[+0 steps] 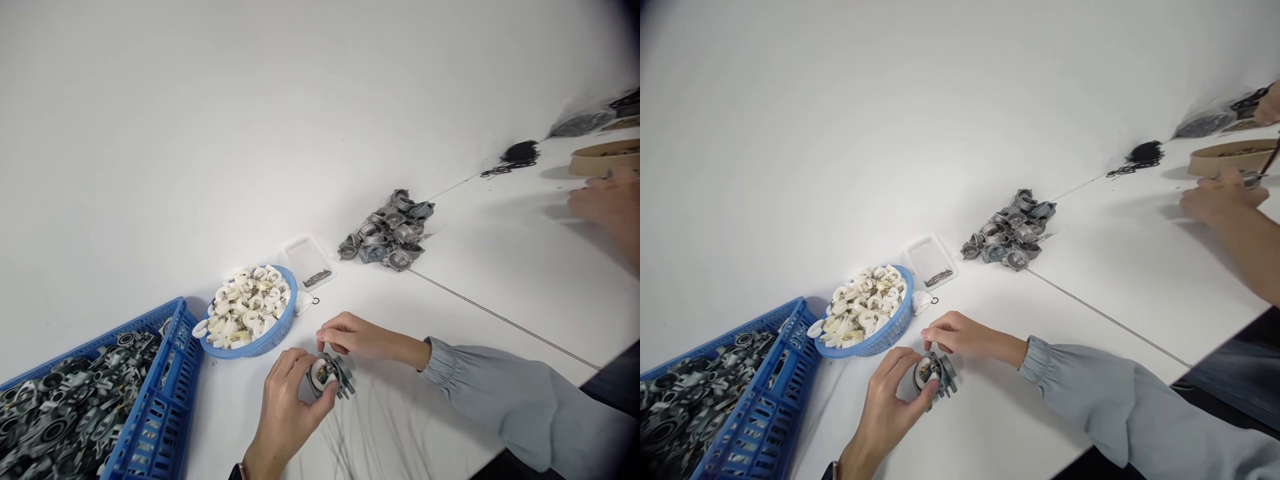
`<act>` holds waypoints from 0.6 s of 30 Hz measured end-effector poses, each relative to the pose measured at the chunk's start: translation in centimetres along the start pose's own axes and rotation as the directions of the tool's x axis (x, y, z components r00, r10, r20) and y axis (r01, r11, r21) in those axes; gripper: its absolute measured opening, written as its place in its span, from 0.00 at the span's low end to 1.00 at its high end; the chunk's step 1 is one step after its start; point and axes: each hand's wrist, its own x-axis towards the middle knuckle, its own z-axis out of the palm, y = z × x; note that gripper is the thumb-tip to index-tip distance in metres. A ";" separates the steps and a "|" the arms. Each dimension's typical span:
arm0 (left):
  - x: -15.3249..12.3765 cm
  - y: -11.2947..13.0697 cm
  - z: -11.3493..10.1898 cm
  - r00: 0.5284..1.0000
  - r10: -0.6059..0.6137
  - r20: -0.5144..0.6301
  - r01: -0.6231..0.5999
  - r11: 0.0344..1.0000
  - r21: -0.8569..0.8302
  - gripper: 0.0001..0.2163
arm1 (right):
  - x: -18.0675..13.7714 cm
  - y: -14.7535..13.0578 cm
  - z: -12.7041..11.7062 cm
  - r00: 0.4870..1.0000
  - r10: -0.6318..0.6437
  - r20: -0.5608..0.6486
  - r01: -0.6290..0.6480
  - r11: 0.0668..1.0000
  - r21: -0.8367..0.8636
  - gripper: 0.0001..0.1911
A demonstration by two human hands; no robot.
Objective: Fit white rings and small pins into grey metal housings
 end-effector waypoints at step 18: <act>-0.3 -0.3 0.3 1.000 0.003 -0.020 -0.003 1.000 -0.001 0.08 | -0.5 0.0 -1.6 0.976 0.006 0.218 0.022 0.992 -0.122 0.23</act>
